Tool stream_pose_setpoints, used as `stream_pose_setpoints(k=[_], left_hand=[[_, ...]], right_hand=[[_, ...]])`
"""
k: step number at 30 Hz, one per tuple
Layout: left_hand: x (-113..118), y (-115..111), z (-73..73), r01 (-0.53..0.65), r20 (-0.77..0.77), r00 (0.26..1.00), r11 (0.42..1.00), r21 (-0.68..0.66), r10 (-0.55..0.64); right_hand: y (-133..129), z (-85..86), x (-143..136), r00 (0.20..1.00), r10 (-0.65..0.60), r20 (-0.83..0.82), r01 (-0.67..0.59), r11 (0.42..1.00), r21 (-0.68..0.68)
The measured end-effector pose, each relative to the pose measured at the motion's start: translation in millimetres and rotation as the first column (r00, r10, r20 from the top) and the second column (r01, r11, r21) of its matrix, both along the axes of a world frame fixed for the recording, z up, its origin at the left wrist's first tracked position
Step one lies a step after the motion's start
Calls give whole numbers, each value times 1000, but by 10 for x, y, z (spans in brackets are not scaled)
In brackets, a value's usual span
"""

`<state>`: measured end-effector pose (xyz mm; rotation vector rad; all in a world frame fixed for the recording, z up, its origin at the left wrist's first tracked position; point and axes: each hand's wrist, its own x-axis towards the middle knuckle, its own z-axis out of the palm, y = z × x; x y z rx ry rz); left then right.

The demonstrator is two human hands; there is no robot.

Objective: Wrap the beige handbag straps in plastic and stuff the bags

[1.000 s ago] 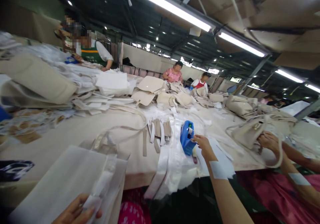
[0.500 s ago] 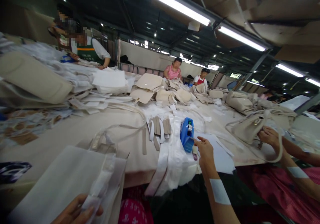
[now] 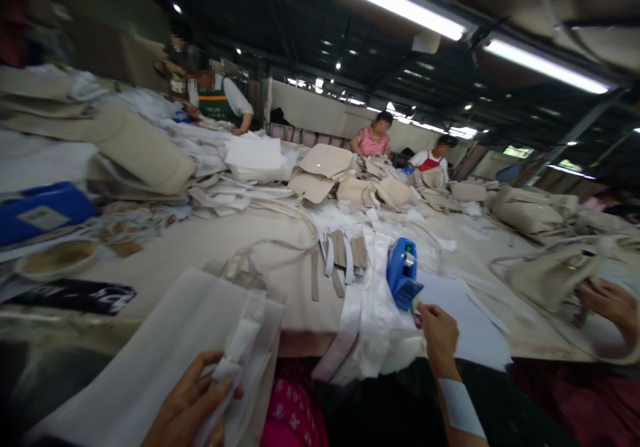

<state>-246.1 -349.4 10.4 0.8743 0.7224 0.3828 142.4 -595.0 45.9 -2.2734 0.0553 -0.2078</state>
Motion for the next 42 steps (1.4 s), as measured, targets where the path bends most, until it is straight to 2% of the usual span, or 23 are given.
stream_pose_setpoints(k=[3, 5, 6, 8, 9, 10, 11, 13, 15, 17, 18, 19, 20, 23, 25, 36, 42], left_hand=[[-12, -20, 92, -8, 39, 999, 1000, -4, 8], [-16, -30, 145, -5, 67, 998, 1000, 1, 5], [-19, -36, 158, -8, 84, 996, 1000, 12, 7], [-25, -50, 159, -14, 116, 993, 999, 39, 10], [-30, -59, 151, -19, 124, 992, 999, 51, 13], [-35, -69, 144, -23, 129, 992, 998, 60, 15], [-40, -78, 139, -21, 135, 991, 998, 67, 11], [-50, -93, 148, -17, 144, 990, 997, 80, 5], [-58, -101, 179, -31, 168, 986, 995, 99, 14], [-66, -103, 220, -59, 208, 978, 991, 119, 33], [-70, -102, 239, -74, 226, 973, 989, 129, 43], [-74, -100, 255, -84, 236, 971, 987, 139, 49], [-78, -98, 270, -88, 236, 970, 985, 150, 51], [-88, -87, 306, -83, 191, 980, 979, 187, 47], [-91, -79, 326, -69, 165, 986, 976, 206, 35], [-94, -67, 361, -17, 82, 997, 954, 298, -8], [-96, -87, 263, -2, 78, 997, 971, 238, -18]], right_hand=[[-70, 48, -79, 1000, -11, -4, 10, 994, -110], [1, 74, -224, 1000, -14, -20, 10, 988, -154], [83, 97, -350, 998, 16, -59, -23, 992, -123], [336, 179, -723, 980, 139, -139, -133, 990, 52], [496, 240, -958, 949, 265, -174, -237, 958, 162], [670, 314, -1213, 885, 413, -214, -366, 902, 229], [850, 395, -1476, 787, 563, -251, -505, 823, 261], [1190, 552, -1975, 581, 742, -335, -665, 670, 331], [1464, 655, -2381, 372, 840, -395, -734, 527, 429], [1652, 676, -2653, 191, 889, -416, -785, 393, 480], [1716, 658, -2737, 136, 897, -422, -808, 347, 476], [1763, 628, -2791, 115, 898, -426, -834, 320, 450], [1796, 592, -2820, 127, 895, -426, -859, 314, 403], [1827, 492, -2815, 253, 880, -402, -910, 358, 210], [1818, 460, -2786, 308, 871, -383, -919, 377, 119], [1825, 482, -2722, 299, 857, -419, -932, 357, 66], [1703, 408, -2651, 302, 861, -409, -945, 327, -7]])
